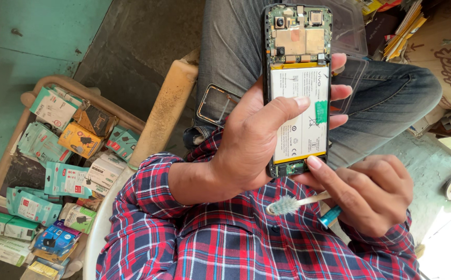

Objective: The person repairs a disassembled smartphone, using a screwdriver to pry and work on the internal components and battery, then brushing the interior with a toothbrush. They continue prying along the frame edge with a tool, reposition the phone, press the housing together, and power the phone on, holding it as it boots to the logo screen.

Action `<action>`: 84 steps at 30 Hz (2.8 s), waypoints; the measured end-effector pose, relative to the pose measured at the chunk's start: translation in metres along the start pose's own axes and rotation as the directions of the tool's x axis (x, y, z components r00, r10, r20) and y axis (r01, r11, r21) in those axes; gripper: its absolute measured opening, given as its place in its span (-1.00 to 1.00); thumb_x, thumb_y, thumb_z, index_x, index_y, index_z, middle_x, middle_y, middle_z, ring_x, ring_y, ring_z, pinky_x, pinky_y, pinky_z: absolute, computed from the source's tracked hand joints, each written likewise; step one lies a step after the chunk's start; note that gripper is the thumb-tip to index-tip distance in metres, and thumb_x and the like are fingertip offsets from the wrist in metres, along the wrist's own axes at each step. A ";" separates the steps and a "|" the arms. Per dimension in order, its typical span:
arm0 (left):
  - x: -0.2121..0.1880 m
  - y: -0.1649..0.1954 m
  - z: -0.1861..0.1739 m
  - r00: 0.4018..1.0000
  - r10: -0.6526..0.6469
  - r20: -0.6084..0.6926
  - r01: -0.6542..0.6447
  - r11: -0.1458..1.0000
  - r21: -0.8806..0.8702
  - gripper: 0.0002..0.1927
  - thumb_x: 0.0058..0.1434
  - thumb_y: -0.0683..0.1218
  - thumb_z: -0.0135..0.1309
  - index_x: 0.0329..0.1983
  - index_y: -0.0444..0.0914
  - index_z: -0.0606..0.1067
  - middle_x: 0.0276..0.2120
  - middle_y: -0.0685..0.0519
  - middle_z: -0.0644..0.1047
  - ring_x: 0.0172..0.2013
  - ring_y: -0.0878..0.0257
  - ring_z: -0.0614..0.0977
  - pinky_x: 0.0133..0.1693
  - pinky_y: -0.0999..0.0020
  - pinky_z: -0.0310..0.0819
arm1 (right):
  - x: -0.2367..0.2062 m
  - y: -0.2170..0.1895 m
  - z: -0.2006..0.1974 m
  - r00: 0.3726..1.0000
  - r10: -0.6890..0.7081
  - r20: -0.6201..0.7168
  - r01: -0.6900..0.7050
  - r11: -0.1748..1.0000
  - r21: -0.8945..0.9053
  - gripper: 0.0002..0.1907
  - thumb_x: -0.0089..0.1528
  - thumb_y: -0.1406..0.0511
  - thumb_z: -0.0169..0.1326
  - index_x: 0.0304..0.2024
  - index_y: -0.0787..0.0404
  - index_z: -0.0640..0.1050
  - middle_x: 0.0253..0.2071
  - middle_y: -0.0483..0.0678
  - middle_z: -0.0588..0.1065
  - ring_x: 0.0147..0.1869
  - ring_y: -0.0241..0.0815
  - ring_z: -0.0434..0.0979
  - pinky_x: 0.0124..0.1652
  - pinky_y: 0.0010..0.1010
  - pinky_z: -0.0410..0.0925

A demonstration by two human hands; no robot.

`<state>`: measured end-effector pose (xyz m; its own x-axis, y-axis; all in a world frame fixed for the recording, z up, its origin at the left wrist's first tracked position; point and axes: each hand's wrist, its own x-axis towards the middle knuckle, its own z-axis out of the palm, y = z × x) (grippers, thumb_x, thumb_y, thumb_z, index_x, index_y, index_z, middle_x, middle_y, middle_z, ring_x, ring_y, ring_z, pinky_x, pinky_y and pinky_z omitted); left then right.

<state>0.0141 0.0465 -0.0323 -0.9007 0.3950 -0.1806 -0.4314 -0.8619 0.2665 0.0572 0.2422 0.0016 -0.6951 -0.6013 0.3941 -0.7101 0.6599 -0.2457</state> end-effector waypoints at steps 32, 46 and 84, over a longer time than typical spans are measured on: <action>-0.007 -0.009 -0.008 0.989 0.144 0.041 -0.150 0.972 0.183 -0.52 0.59 -0.28 -0.25 0.54 -0.36 0.09 0.39 -0.15 0.24 0.24 0.07 0.42 0.29 0.14 0.40 | -0.005 0.013 0.010 0.979 -0.193 0.072 0.197 0.980 -0.042 -0.58 0.11 0.30 0.41 -0.01 0.31 0.66 -0.48 -0.22 0.48 -0.46 -0.25 0.35 -0.42 -0.38 0.20; -0.007 0.004 -0.003 0.998 0.040 0.048 -0.044 0.996 0.075 -0.47 0.53 -0.26 -0.24 0.55 -0.38 0.07 0.43 -0.18 0.23 0.26 0.03 0.40 0.34 0.06 0.41 | -0.010 0.016 0.001 0.986 -0.128 0.105 0.128 0.992 0.004 -0.53 0.00 0.38 0.32 0.01 0.20 0.68 -0.43 -0.24 0.51 -0.39 -0.23 0.39 -0.34 -0.33 0.26; -0.004 0.007 -0.005 0.997 0.003 0.081 -0.004 1.000 0.014 -0.46 0.49 -0.26 -0.23 0.52 -0.41 0.09 0.43 -0.22 0.22 0.26 0.00 0.39 0.34 0.00 0.40 | -0.006 0.029 0.000 0.938 -0.336 0.079 0.344 0.930 -0.129 -0.64 0.15 0.26 0.33 -0.01 0.20 0.70 -0.41 -0.22 0.49 -0.40 -0.27 0.37 -0.35 -0.41 0.26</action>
<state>0.0145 0.0369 -0.0345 -0.9032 0.4169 -0.1020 -0.4281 -0.8590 0.2807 0.0412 0.2645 -0.0083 -0.4223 -0.8217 0.3828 -0.8852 0.4647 0.0210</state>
